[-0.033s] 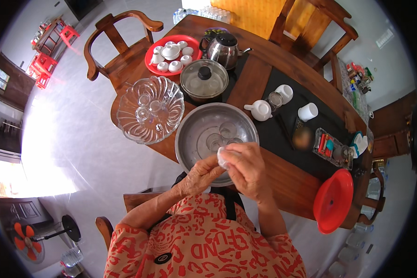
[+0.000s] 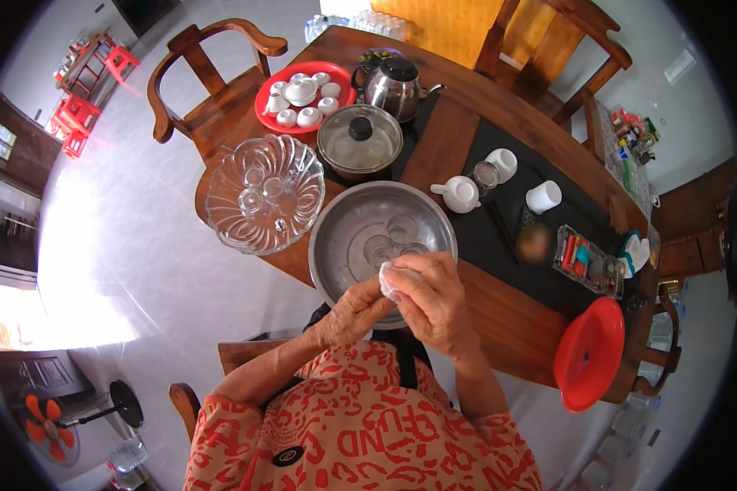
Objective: The person wipes small clear glasses with a white cloth, one at a time, over a metal bowl on a wooden table. After wiping each glass, they place it into a clear glass bowl. The process is repeated for multiple glasses throughout the clip.
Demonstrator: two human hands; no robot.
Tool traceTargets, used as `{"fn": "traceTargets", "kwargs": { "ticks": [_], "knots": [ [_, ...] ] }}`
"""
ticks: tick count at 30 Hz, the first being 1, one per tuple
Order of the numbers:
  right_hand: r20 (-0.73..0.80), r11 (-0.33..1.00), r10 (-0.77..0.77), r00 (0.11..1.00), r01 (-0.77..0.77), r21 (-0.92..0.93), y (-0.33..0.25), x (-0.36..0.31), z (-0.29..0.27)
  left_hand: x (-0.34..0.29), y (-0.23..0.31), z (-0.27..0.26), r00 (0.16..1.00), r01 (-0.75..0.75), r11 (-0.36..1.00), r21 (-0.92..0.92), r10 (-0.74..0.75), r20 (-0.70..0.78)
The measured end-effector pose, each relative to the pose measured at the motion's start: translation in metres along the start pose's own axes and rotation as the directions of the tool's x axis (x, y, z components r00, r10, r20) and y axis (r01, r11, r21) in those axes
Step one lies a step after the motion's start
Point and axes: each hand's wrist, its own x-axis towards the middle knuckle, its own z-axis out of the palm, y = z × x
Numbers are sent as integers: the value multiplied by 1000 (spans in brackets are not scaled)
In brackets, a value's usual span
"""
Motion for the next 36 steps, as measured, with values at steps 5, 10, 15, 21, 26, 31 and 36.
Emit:
{"fn": "traceTargets", "kwargs": {
  "ticks": [5,10,15,21,26,31,36],
  "knots": [
    [72,984,73,995,-84,154,22,10,-8,1,4,2,977,-197,961,196,176,120],
    [220,788,376,900,-436,435,43,-2,-14,4,12,-5,973,-223,975,20,222,57],
    [213,371,595,775,-499,783,41,-23,0,4,8,-14,977,-213,977,35,213,1],
    [12,504,657,753,-452,736,42,-33,18,8,-5,-14,951,-277,908,314,305,-42],
    [-124,768,538,833,-425,479,45,-33,19,10,14,-15,996,79,992,-103,-83,-34],
    [-141,990,139,980,-135,34,36,-13,12,13,10,-12,988,72,968,-242,-103,-119],
    [-84,982,-114,990,100,-160,23,-9,3,6,-1,-16,994,-26,996,-86,17,-106]
  ]
}}
